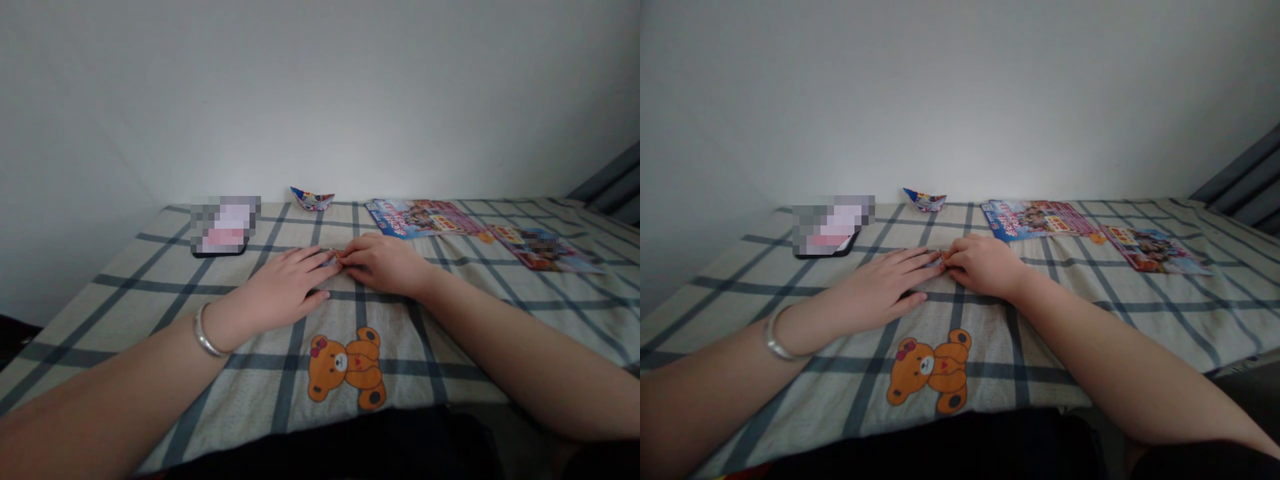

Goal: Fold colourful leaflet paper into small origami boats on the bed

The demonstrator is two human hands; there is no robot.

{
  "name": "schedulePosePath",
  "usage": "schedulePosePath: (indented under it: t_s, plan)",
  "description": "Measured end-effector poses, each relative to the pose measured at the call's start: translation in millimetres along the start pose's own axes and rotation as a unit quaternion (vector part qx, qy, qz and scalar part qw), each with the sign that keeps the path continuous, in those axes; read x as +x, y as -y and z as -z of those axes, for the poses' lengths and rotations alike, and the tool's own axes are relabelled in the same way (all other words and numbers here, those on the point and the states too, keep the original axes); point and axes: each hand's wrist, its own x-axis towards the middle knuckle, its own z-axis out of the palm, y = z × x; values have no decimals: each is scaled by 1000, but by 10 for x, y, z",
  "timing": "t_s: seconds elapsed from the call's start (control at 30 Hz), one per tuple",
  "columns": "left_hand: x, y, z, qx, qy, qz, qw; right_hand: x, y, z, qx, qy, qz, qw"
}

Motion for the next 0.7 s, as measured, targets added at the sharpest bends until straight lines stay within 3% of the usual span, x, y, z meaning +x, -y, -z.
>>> schedulePosePath:
  t_s: [0.17,0.4,0.7]
  plan:
    - [34,-13,78,-32,-22,9,999,-3,-6,-20,8,-7,-12,1000]
    - [55,-88,154,-36,-1,38,999,1,10,-20,7,-7,-20,1000]
    - [43,-104,178,19,-1,32,999,1,13,-29,8,-6,-27,1000]
